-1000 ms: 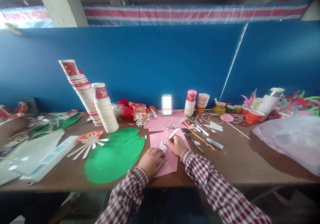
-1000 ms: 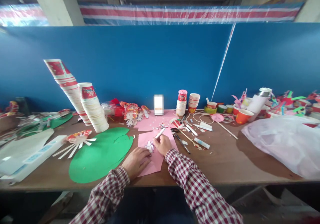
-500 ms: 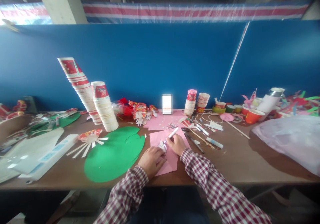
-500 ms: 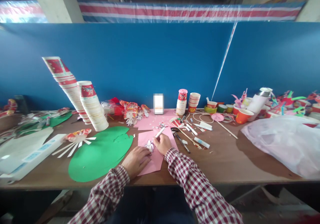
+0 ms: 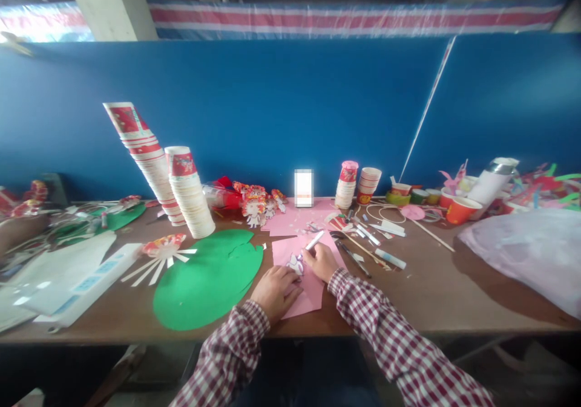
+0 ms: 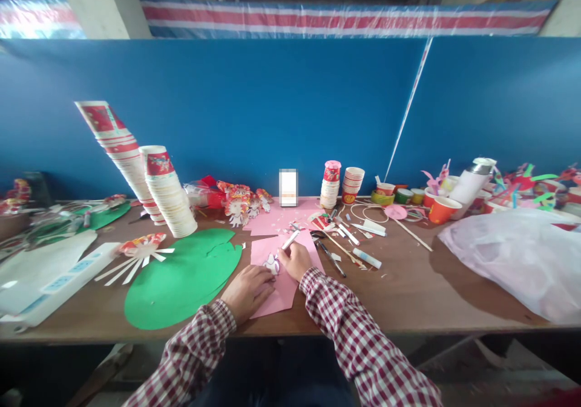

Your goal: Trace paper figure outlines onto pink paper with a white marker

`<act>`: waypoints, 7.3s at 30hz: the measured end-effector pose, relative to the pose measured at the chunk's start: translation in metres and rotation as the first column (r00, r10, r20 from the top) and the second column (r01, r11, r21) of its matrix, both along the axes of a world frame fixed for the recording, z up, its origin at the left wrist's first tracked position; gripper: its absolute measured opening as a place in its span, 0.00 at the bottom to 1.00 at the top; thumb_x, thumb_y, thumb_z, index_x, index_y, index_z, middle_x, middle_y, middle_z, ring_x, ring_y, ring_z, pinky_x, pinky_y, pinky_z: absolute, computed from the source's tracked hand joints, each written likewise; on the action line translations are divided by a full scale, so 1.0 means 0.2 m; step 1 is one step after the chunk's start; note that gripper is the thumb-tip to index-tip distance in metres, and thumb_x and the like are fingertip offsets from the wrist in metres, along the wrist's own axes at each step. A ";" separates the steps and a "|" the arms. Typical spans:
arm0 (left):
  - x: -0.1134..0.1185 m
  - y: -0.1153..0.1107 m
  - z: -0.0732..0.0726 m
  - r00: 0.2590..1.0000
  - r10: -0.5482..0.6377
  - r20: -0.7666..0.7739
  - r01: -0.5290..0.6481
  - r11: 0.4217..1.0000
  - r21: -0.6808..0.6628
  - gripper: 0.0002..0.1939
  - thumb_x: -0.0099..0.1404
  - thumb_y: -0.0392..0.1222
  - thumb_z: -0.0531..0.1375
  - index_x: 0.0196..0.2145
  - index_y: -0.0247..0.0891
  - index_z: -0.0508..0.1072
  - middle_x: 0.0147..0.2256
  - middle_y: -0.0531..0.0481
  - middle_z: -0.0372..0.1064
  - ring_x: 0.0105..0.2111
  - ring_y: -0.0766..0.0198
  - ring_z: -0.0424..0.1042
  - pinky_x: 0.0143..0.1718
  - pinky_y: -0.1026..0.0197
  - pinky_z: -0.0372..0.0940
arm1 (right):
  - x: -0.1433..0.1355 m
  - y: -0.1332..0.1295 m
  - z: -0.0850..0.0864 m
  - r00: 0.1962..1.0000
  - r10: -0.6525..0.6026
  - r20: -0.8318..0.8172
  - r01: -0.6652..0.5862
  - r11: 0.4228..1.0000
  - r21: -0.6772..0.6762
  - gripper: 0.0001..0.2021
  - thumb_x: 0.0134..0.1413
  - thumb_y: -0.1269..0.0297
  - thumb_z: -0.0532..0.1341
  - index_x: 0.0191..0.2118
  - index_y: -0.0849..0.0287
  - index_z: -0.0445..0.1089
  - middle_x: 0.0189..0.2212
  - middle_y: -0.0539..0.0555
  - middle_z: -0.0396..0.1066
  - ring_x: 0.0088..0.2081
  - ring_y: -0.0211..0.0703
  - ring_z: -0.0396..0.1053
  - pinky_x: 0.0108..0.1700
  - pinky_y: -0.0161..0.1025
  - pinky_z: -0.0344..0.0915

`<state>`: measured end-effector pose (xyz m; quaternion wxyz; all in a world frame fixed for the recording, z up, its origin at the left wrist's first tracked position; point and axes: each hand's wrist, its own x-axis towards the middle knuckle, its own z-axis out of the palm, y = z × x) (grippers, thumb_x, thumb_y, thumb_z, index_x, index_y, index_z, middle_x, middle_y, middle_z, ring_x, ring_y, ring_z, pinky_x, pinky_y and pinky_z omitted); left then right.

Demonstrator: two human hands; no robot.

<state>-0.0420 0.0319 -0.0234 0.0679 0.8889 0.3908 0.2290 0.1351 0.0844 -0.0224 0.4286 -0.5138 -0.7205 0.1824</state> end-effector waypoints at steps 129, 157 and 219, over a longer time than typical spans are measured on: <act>0.00 0.00 0.00 0.999 0.021 -0.044 -0.021 1.000 0.010 0.16 0.65 0.49 0.52 0.43 0.38 0.71 0.44 0.45 0.68 0.44 0.57 0.65 0.49 0.52 0.61 | 0.00 -0.05 -0.02 0.999 -0.033 0.016 0.032 0.997 0.065 0.08 0.57 0.64 0.55 0.28 0.59 0.65 0.25 0.54 0.73 0.28 0.39 0.71 0.31 0.32 0.64; 0.00 0.00 -0.01 0.999 0.023 -0.041 -0.022 1.000 0.009 0.16 0.64 0.49 0.53 0.44 0.38 0.70 0.44 0.45 0.68 0.44 0.58 0.65 0.48 0.53 0.61 | 0.00 -0.04 -0.04 0.998 -0.025 0.049 0.020 0.996 0.090 0.08 0.56 0.66 0.56 0.26 0.59 0.65 0.23 0.53 0.71 0.26 0.39 0.69 0.30 0.32 0.63; 0.00 -0.02 0.03 0.998 -0.003 -0.056 0.004 1.000 0.024 0.19 0.63 0.51 0.53 0.46 0.38 0.70 0.45 0.44 0.69 0.45 0.55 0.66 0.48 0.50 0.59 | -0.01 -0.09 0.03 0.993 0.119 -0.001 -0.119 0.992 0.051 0.06 0.56 0.67 0.55 0.29 0.60 0.67 0.25 0.51 0.72 0.27 0.37 0.70 0.28 0.30 0.63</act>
